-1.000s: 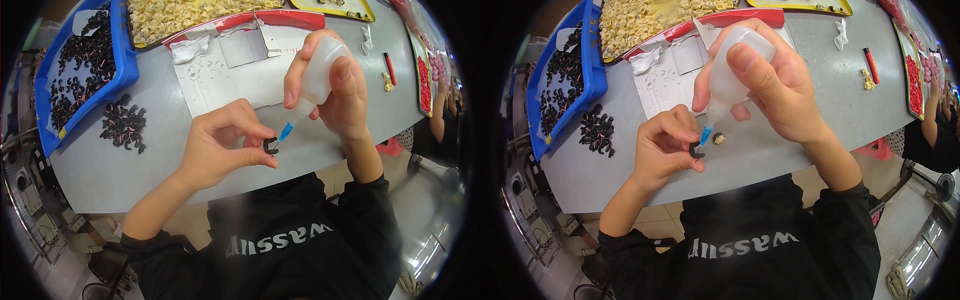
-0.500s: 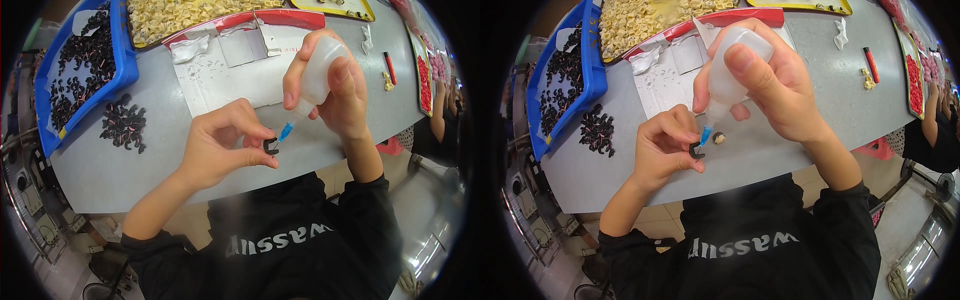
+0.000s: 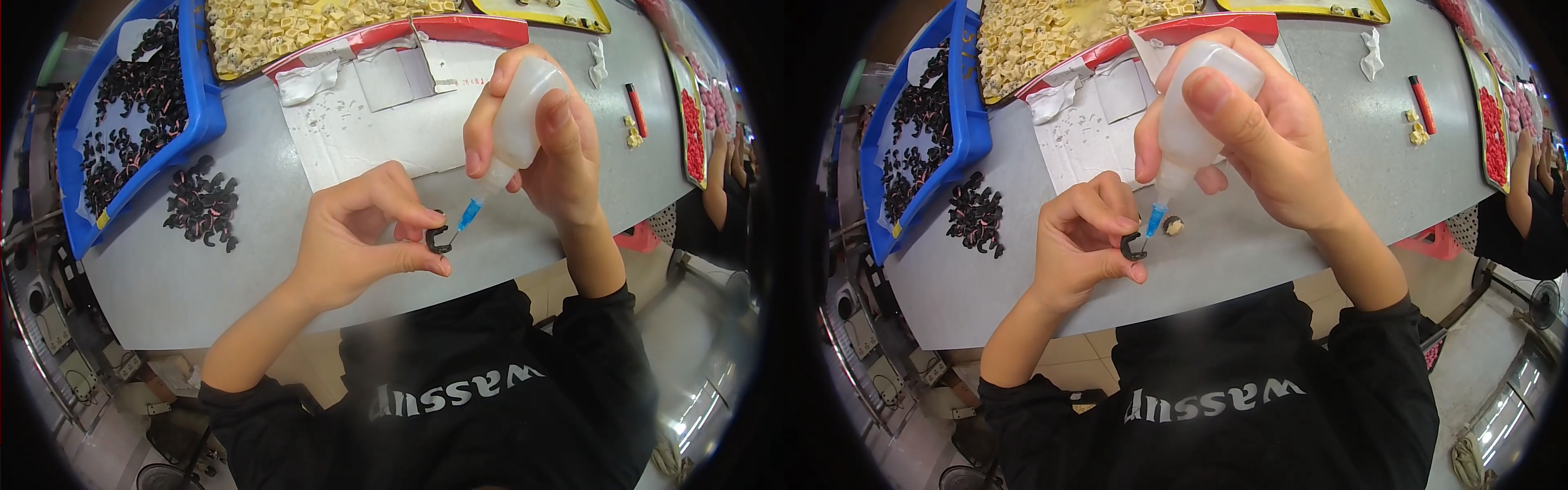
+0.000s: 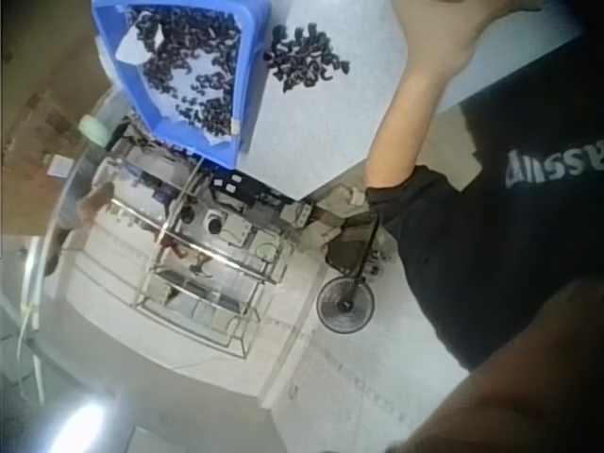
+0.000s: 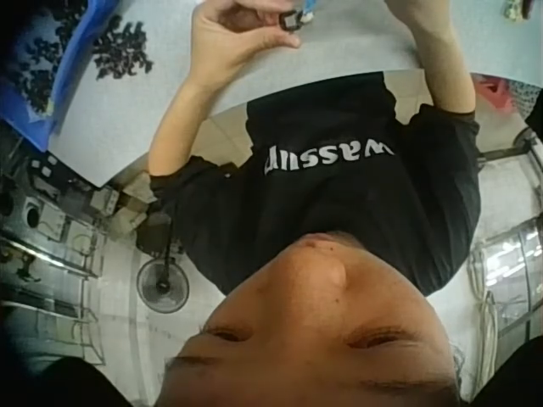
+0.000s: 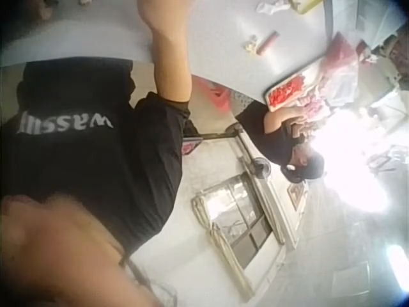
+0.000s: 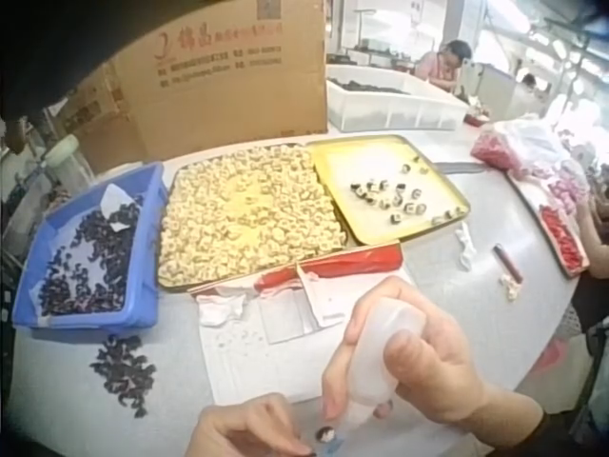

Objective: Manually assembling small toy components by applying glue and joining parts.

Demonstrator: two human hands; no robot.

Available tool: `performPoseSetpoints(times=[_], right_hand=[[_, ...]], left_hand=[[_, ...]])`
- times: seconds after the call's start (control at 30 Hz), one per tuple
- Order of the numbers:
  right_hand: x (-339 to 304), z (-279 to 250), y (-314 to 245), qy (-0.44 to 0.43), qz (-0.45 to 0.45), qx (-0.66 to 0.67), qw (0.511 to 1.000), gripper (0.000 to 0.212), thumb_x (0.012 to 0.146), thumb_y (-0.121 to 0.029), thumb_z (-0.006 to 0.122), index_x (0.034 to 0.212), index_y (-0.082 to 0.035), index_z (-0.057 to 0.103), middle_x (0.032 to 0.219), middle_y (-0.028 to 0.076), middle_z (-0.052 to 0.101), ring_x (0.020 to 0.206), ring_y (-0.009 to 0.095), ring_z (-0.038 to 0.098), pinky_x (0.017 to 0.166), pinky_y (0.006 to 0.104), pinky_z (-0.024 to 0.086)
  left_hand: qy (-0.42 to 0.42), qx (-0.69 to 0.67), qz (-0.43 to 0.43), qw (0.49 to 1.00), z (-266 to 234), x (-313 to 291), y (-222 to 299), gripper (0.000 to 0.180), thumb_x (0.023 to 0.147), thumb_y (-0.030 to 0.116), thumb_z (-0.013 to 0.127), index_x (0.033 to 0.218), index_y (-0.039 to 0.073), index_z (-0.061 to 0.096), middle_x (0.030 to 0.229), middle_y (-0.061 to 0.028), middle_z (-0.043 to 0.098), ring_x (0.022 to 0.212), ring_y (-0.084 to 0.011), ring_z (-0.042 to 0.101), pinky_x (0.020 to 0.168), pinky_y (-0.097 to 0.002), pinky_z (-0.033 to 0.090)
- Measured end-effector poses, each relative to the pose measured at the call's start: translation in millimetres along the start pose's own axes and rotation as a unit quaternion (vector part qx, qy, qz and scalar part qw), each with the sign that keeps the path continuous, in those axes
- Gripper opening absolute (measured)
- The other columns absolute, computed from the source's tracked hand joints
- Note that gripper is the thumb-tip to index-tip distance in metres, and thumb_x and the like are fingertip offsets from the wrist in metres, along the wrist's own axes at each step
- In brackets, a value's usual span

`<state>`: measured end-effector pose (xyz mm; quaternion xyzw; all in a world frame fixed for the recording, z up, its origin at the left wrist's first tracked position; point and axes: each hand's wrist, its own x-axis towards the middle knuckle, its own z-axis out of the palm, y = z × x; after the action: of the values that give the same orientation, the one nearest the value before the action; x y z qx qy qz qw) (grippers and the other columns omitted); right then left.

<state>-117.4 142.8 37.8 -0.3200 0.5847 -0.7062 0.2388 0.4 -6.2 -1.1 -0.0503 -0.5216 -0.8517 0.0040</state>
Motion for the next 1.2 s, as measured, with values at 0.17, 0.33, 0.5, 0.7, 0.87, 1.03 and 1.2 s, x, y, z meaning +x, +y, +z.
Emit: performPoseSetpoints(times=[0.17,0.33,0.5,0.7,0.87,1.03,1.2], right_hand=[[-0.7,2.5,-3.3,0.025,0.009,-0.007,1.0,0.044,0.09,-0.048,0.031,0.096,-0.006,0.04,0.062,0.008,0.055,0.045,0.005,0.043,0.034,0.015,0.03],[0.4,1.0,-1.1,0.025,-0.003,-0.003,1.0,0.043,0.091,-0.047,0.029,0.097,-0.006,0.04,0.063,0.008,0.055,0.042,0.005,0.04,0.036,0.0153,0.031],[-0.2,0.7,0.3,0.018,-0.027,-0.009,0.999,0.044,0.091,-0.048,0.03,0.098,-0.006,0.04,0.065,0.011,0.056,0.041,0.005,0.038,0.037,0.0156,0.031],[0.1,0.2,2.0,0.019,-0.034,-0.011,0.999,0.043,0.09,-0.048,0.032,0.098,-0.007,0.04,0.066,0.012,0.057,0.04,0.006,0.037,0.038,0.0161,0.032],[0.1,0.6,1.8,0.023,-0.032,-0.012,0.999,0.043,0.09,-0.049,0.032,0.098,-0.007,0.04,0.066,0.012,0.057,0.04,0.005,0.036,0.038,0.0162,0.032],[0.5,-2.0,1.8,0.028,-0.033,-0.025,0.999,0.043,0.09,-0.049,0.031,0.097,-0.007,0.04,0.066,0.011,0.057,0.041,0.005,0.036,0.038,0.0158,0.031],[-2.2,-9.9,0.3,0.037,0.005,-0.011,0.999,0.045,0.091,-0.049,0.028,0.101,-0.007,0.041,0.069,0.009,0.056,0.048,0.004,0.038,0.045,0.0152,0.033]], left_hand=[[-0.001,-0.001,0.001,1.0,-0.7,0.1,-0.2,0.029,0.057,-0.004,0.077,0.082,0.004,0.063,0.073,-0.0026,0.053,0.066,-0.0099,0.048,0.063,-0.0232,0.04],[-0.003,0.003,-0.003,1.0,0.0,-0.5,-0.2,0.029,0.057,-0.003,0.077,0.082,0.004,0.062,0.073,-0.0025,0.053,0.066,-0.0097,0.047,0.063,-0.0235,0.04],[0.007,0.009,-0.007,1.0,0.7,-0.9,0.1,0.03,0.058,-0.003,0.077,0.082,0.004,0.062,0.073,-0.0018,0.052,0.066,-0.0093,0.046,0.063,-0.0232,0.04],[0.007,0.007,-0.01,1.0,0.8,-1.0,0.0,0.03,0.058,-0.003,0.077,0.082,0.003,0.062,0.074,-0.0015,0.051,0.066,-0.0091,0.046,0.063,-0.0228,0.04],[0.007,0.01,-0.012,1.0,0.6,-1.4,0.1,0.03,0.058,-0.003,0.078,0.082,0.003,0.062,0.074,-0.0013,0.051,0.066,-0.0089,0.046,0.063,-0.0229,0.04],[0.007,0.0,-0.01,1.0,-1.2,-1.2,-1.2,0.032,0.058,-0.004,0.078,0.084,0.004,0.061,0.073,-0.001,0.051,0.066,-0.0086,0.045,0.064,-0.0228,0.04],[0.01,-0.016,-0.005,1.0,-2.4,-0.8,0.0,0.033,0.058,-0.006,0.076,0.085,0.004,0.06,0.072,-0.001,0.05,0.066,-0.0082,0.046,0.063,-0.022,0.042]])
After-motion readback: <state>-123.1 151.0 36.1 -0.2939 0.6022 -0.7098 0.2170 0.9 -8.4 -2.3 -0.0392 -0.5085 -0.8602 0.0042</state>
